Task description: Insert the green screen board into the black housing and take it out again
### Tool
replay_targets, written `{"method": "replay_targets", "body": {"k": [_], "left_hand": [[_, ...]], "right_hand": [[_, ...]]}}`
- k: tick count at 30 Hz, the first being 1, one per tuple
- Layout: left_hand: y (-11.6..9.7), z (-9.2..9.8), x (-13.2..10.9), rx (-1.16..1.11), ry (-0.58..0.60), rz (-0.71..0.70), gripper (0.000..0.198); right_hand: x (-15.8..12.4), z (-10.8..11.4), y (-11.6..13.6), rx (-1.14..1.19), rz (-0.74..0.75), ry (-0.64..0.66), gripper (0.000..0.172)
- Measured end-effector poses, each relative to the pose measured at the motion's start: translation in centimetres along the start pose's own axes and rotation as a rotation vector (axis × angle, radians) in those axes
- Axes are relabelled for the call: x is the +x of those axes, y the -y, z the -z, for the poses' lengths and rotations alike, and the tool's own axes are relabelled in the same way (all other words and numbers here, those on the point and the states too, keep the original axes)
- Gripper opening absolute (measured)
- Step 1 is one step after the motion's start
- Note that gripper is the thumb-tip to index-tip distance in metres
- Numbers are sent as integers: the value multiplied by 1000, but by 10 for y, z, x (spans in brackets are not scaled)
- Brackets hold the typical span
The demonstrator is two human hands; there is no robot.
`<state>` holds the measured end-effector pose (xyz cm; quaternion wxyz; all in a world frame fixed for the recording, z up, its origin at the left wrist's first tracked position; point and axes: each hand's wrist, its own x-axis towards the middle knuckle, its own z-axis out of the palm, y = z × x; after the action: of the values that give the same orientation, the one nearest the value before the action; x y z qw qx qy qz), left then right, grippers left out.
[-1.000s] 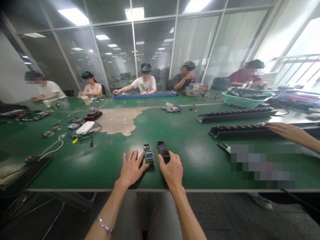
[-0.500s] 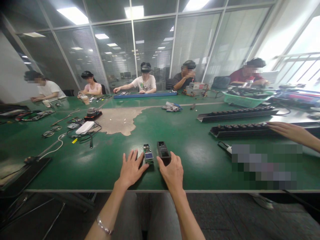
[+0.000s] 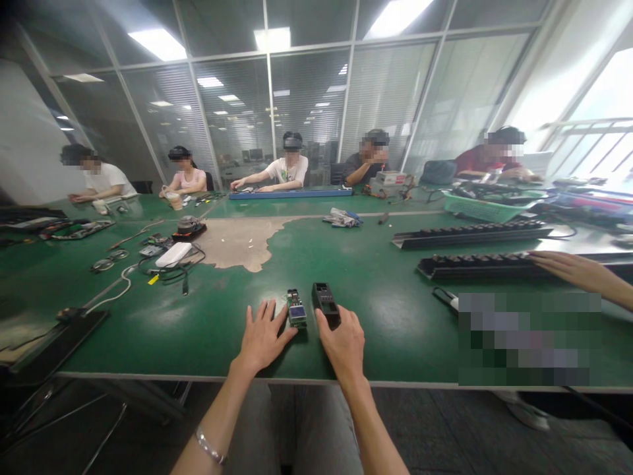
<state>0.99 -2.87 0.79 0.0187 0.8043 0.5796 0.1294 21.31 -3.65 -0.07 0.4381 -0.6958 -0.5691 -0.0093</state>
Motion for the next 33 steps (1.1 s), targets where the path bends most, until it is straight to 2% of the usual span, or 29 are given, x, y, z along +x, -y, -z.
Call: {"method": "replay_targets", "body": {"k": [6,14,26,33], "left_hand": [[0,-4,1,10,-12,8,70],[2,-2,-1,1,3,15,73],[3,0,-1,17,37,11,86],[3,0,0,6,48,27,85]], "right_hand": [[6,10,30,143,-19,-5,48],[6,-5,64,91,44,49,44],[-11,-13,70,10,63,109,46],[-18,-15,68,-32,26,158,41]]}}
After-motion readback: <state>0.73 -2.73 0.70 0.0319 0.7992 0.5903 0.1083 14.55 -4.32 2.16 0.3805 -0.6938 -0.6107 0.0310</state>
